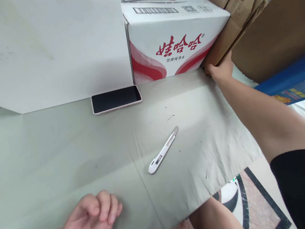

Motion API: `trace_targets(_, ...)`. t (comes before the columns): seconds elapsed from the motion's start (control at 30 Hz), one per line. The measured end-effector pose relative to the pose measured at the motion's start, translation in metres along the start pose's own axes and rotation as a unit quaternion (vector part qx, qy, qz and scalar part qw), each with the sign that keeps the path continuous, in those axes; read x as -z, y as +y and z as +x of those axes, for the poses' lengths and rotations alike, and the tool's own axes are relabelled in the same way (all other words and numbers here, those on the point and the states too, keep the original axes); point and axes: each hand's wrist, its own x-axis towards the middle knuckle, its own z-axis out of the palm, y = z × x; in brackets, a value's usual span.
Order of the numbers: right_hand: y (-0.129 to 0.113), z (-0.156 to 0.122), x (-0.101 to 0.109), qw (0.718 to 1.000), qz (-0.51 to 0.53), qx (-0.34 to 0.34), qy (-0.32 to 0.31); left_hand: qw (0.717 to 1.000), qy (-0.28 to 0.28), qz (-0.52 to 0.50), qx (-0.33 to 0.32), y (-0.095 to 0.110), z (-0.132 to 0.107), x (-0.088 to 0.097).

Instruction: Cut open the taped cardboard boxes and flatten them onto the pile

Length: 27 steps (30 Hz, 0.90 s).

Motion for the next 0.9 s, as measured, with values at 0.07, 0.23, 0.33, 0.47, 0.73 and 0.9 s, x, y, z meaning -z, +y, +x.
trace_targets(0.07, 0.002, 0.001, 0.001, 1.000, 0.002, -0.001, -0.001, 0.999, -0.027, 0.012, -0.031, 0.000, -0.001, 0.002)
trace_targets(0.23, 0.004, 0.006, 0.001, 0.999, 0.003, 0.005, 0.034, 0.996, -0.080, 0.014, -0.047, -0.004, 0.000, 0.007)
trace_targets(0.33, 0.008, 0.008, 0.000, 0.999, -0.004, 0.000, 0.046, 0.993, -0.105, -0.001, -0.046, -0.005, 0.000, 0.009)
trace_targets(0.47, 0.011, 0.008, 0.000, 0.999, 0.009, 0.005, 0.032, 0.993, -0.114, 0.003, -0.031, -0.005, -0.004, 0.004)
trace_targets(0.73, 0.004, 0.008, 0.021, 0.999, 0.053, -0.008, 0.007, 0.987, -0.138, 0.049, -0.063, 0.001, -0.008, -0.034)
trace_targets(0.9, -0.007, 0.000, 0.039, 0.999, 0.027, -0.020, -0.004, 0.981, -0.139, 0.086, -0.100, 0.009, -0.009, -0.058)
